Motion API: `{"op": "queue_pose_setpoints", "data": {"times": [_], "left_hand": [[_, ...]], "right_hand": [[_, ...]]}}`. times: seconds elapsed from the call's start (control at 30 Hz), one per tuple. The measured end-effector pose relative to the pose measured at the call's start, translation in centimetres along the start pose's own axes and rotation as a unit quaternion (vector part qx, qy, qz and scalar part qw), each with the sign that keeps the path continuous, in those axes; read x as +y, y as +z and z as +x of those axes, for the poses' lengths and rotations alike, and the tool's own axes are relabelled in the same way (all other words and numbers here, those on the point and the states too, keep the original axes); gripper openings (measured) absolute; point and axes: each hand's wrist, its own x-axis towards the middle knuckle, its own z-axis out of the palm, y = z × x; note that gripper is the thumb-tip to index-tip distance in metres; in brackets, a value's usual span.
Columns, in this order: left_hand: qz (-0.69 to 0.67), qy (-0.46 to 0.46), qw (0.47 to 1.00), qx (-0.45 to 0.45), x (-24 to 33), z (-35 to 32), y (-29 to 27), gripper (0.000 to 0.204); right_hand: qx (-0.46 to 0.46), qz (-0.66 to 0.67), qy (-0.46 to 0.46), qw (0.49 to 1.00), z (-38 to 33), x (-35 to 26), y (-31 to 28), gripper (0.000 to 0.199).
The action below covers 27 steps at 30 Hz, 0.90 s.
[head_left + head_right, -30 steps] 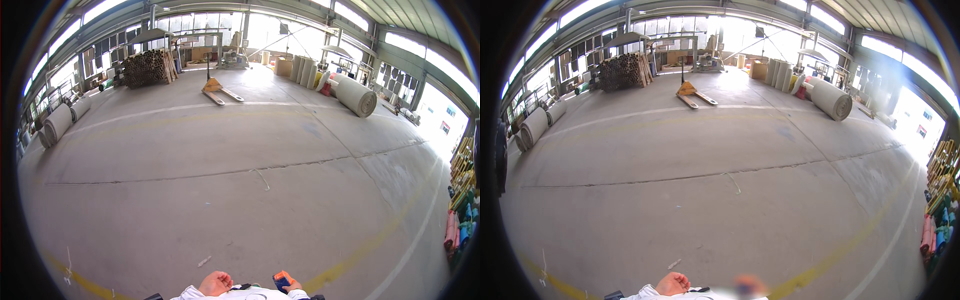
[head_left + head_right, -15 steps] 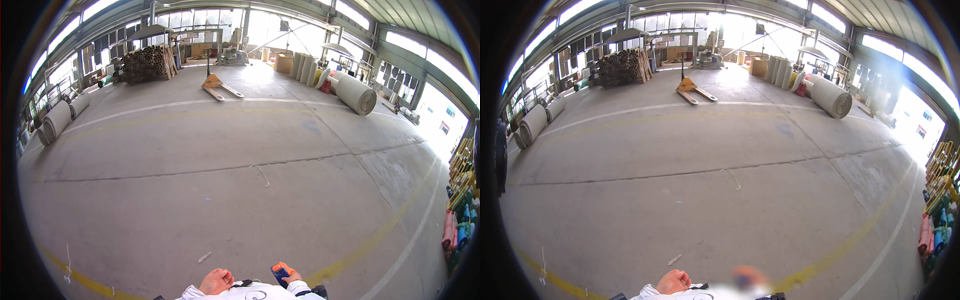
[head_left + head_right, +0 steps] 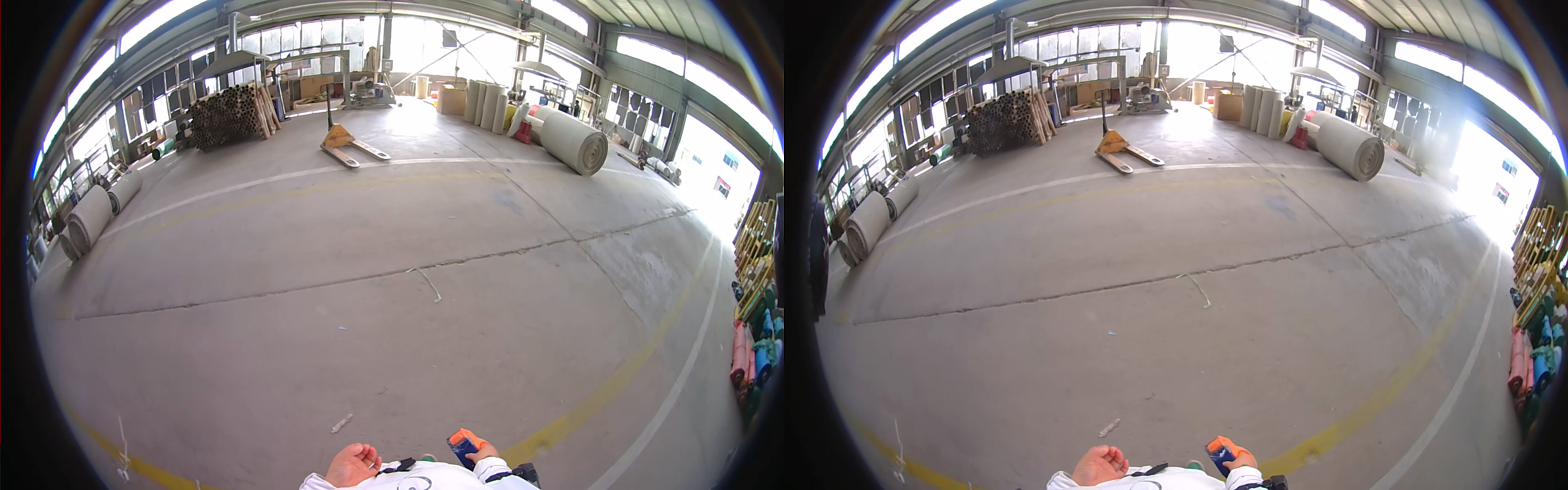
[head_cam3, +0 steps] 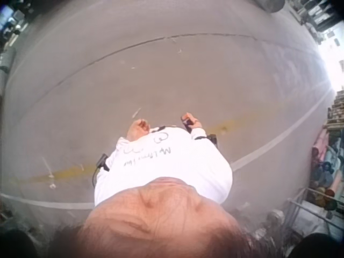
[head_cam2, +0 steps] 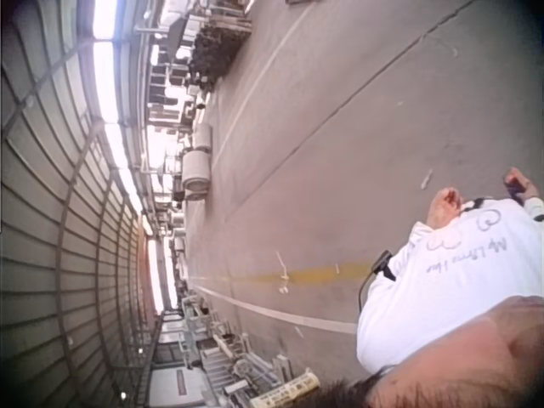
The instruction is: Apply labels and tape to rolls of manufactured material in a factory setting.
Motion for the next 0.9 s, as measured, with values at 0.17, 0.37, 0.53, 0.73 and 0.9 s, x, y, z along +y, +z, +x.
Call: {"op": "queue_pose_setpoints", "data": {"times": [0.17, 0.37, 0.53, 0.73, 0.9], "left_hand": [[-0.008, 0.023, 0.989, 0.145, -0.4, -1.2, 3.1, 0.009], [0.084, 0.012, 0.996, 0.036, 0.0, -0.7, 0.7, 0.013], [0.063, -0.005, 0.997, 0.036, 0.1, -0.3, 0.7, 0.022], [0.000, -0.004, 0.997, 0.081, -0.1, 0.8, -0.1, 0.029], [0.024, -0.004, 0.997, 0.078, -1.7, 1.9, 1.4, 0.034]], "right_hand": [[-0.001, -0.007, 0.000, 1.000, -0.6, -0.8, -0.2, 0.051], [0.001, -0.023, 0.005, 1.000, -0.7, -1.5, -0.4, 0.050], [0.008, -0.030, -0.007, 0.999, 0.0, -1.3, 0.3, 0.050], [0.005, -0.012, -0.017, 1.000, 0.6, -0.9, 0.1, 0.049], [-0.001, -0.042, -0.011, 0.999, 2.0, 0.6, -0.9, 0.049]]}}
